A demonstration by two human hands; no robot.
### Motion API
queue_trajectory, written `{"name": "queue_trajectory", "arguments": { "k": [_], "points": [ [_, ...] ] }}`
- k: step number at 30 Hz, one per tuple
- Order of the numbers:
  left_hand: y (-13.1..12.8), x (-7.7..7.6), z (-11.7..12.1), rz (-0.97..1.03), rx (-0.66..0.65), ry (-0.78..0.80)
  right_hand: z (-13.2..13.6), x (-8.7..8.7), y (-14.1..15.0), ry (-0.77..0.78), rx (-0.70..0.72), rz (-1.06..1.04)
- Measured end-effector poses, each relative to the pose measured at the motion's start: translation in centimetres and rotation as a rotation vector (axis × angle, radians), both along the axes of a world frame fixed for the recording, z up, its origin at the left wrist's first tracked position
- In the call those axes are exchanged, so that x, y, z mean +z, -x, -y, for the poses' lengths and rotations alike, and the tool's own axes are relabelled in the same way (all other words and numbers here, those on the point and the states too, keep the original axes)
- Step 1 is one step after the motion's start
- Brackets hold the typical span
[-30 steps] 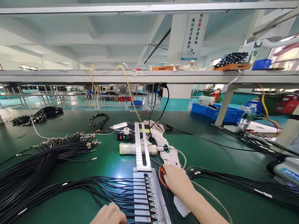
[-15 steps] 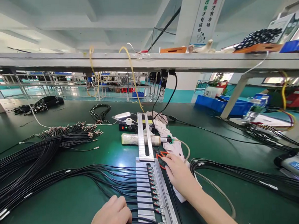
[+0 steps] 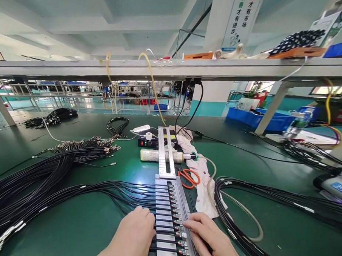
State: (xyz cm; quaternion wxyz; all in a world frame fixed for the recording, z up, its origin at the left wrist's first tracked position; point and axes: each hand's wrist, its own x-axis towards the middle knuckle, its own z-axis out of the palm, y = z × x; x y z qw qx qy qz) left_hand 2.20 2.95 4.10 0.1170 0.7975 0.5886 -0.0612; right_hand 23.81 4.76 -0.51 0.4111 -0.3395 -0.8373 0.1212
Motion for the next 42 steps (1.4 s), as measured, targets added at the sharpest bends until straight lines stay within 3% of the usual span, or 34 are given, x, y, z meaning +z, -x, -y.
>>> {"name": "queue_trajectory", "arguments": {
  "k": [5, 13, 20, 33, 39, 42],
  "points": [
    [-0.4, 0.4, -0.3, -0.005, -0.009, 0.032, -0.1, -0.4, -0.2, -0.021, 0.006, -0.011],
    [-0.9, 2.6, -0.5, 0.005, -0.016, 0.156, 0.0, -0.4, -0.1, -0.09, 0.047, 0.029],
    [-1.1, 2.8, -0.5, 0.021, -0.02, 0.181, 0.1, -0.3, 0.1, -0.098, 0.051, 0.07],
    [0.4, -0.1, -0.3, 0.119, -0.083, 0.062, 0.1, 0.2, 1.0, -0.018, 0.132, 0.34],
    [3.3, -3.0, -0.1, 0.14, -0.37, -0.206, 0.2, 0.0, 1.0, 0.016, 0.107, 0.398],
    [4.0, -3.7, -0.1, 0.131, -0.433, -0.279, 0.3, 0.0, 1.1, 0.019, 0.093, 0.395]
  ]
}}
